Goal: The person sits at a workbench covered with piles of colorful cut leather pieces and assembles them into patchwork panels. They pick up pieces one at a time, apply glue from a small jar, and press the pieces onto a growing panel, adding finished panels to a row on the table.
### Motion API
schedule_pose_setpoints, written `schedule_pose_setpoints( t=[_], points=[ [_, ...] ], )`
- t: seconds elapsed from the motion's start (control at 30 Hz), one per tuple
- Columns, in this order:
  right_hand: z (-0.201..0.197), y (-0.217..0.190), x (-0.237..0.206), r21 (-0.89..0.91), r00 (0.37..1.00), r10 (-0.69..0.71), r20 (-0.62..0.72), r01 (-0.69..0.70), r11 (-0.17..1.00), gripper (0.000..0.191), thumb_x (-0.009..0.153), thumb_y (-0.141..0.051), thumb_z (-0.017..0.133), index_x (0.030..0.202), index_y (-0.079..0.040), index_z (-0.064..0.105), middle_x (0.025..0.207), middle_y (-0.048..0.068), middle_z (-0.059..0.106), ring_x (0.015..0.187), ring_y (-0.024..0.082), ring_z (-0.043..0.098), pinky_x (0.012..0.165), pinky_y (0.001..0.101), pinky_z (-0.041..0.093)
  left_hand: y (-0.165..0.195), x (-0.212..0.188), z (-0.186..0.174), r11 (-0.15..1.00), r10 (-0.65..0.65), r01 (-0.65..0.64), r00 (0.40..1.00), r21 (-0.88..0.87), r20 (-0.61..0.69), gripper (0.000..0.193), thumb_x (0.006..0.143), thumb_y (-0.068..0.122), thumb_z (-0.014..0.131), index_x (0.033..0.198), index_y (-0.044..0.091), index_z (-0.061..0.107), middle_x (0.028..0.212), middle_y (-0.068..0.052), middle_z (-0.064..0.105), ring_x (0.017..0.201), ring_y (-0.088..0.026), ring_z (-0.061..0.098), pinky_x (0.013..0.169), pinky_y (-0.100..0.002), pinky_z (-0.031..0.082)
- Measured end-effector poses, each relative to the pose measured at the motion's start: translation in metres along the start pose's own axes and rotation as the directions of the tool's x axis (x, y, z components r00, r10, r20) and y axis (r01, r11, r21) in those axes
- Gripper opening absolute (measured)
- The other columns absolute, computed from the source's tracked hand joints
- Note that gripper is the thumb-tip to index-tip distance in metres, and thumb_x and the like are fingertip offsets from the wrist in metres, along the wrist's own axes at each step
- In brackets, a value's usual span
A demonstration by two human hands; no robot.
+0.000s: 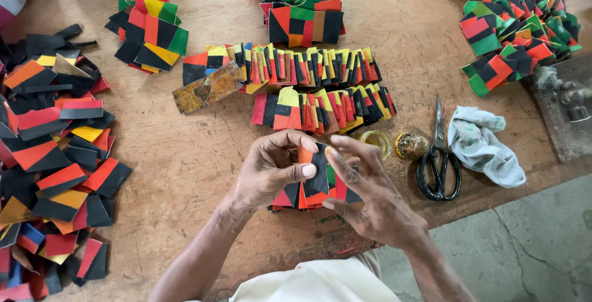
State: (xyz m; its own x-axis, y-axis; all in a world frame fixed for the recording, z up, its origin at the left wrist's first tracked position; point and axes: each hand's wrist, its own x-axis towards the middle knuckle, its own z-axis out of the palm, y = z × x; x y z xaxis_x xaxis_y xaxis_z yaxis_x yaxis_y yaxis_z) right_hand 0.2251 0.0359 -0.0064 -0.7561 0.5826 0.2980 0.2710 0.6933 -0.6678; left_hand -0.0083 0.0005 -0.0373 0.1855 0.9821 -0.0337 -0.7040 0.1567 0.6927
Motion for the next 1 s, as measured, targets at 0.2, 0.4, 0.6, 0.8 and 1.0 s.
schedule_pose_setpoints(
  t=[0.2, 0.4, 0.6, 0.8, 1.0],
  points=[
    [-0.002, 0.002, -0.003, 0.003, 0.988, 0.085, -0.126, -0.086, 0.996, 0.076, 0.092, -0.02, 0.08, 0.158, -0.03, 0.042, 0.161, 0.009, 0.033, 0.12, 0.02, 0.053, 0.101, 0.0306, 0.057, -0.004, 0.001, -0.001, 1.0, 0.01, -0.01, 1.0, -0.02, 0.021, 0.03, 0.09, -0.006, 0.078, 0.117, 0.0, 0.066, 0.116, -0.007, 0.07, 0.103, -0.013, 0.067, 0.091, -0.03, 0.058],
    [0.004, -0.008, 0.002, -0.02, 0.991, -0.098, -0.095, 0.097, 0.995, 0.08, 0.09, -0.016, 0.077, 0.158, -0.028, 0.036, 0.163, 0.013, 0.03, 0.121, 0.019, 0.056, 0.118, 0.0521, 0.034, -0.006, 0.007, -0.007, 0.997, 0.078, -0.078, 0.996, 0.012, -0.052, 0.032, 0.088, -0.003, 0.08, 0.117, 0.0, 0.066, 0.113, -0.005, 0.068, 0.101, -0.011, 0.067, 0.091, -0.027, 0.058],
    [0.011, -0.007, -0.01, -0.04, 0.991, -0.056, -0.12, 0.051, 0.998, 0.085, 0.09, -0.02, 0.078, 0.161, -0.032, 0.033, 0.163, 0.014, 0.028, 0.119, 0.015, 0.054, 0.12, 0.0557, 0.034, -0.007, 0.007, -0.01, 0.995, 0.086, -0.082, 0.994, 0.054, -0.062, 0.032, 0.09, -0.004, 0.08, 0.118, -0.001, 0.066, 0.113, -0.005, 0.068, 0.1, -0.009, 0.065, 0.088, -0.025, 0.056],
    [0.005, 0.012, 0.007, -0.116, 0.995, -0.003, -0.101, -0.009, 0.993, 0.093, 0.09, -0.014, 0.076, 0.163, -0.034, 0.023, 0.168, 0.015, 0.018, 0.143, 0.031, 0.037, 0.114, 0.0443, 0.046, -0.003, 0.004, 0.004, 1.0, -0.003, 0.002, 0.999, 0.031, 0.033, 0.029, 0.092, -0.004, 0.078, 0.118, 0.0, 0.065, 0.109, -0.006, 0.07, 0.1, -0.012, 0.068, 0.089, -0.028, 0.059],
    [0.006, -0.004, 0.012, -0.135, 0.994, -0.032, -0.101, 0.018, 0.991, 0.091, 0.088, -0.019, 0.081, 0.162, -0.032, 0.029, 0.165, 0.016, 0.024, 0.139, 0.029, 0.039, 0.113, 0.0418, 0.046, -0.002, 0.009, -0.002, 0.997, 0.074, -0.073, 0.996, 0.016, -0.052, 0.031, 0.089, -0.004, 0.077, 0.117, -0.001, 0.065, 0.113, -0.007, 0.071, 0.101, -0.012, 0.069, 0.09, -0.027, 0.059]
  ],
)
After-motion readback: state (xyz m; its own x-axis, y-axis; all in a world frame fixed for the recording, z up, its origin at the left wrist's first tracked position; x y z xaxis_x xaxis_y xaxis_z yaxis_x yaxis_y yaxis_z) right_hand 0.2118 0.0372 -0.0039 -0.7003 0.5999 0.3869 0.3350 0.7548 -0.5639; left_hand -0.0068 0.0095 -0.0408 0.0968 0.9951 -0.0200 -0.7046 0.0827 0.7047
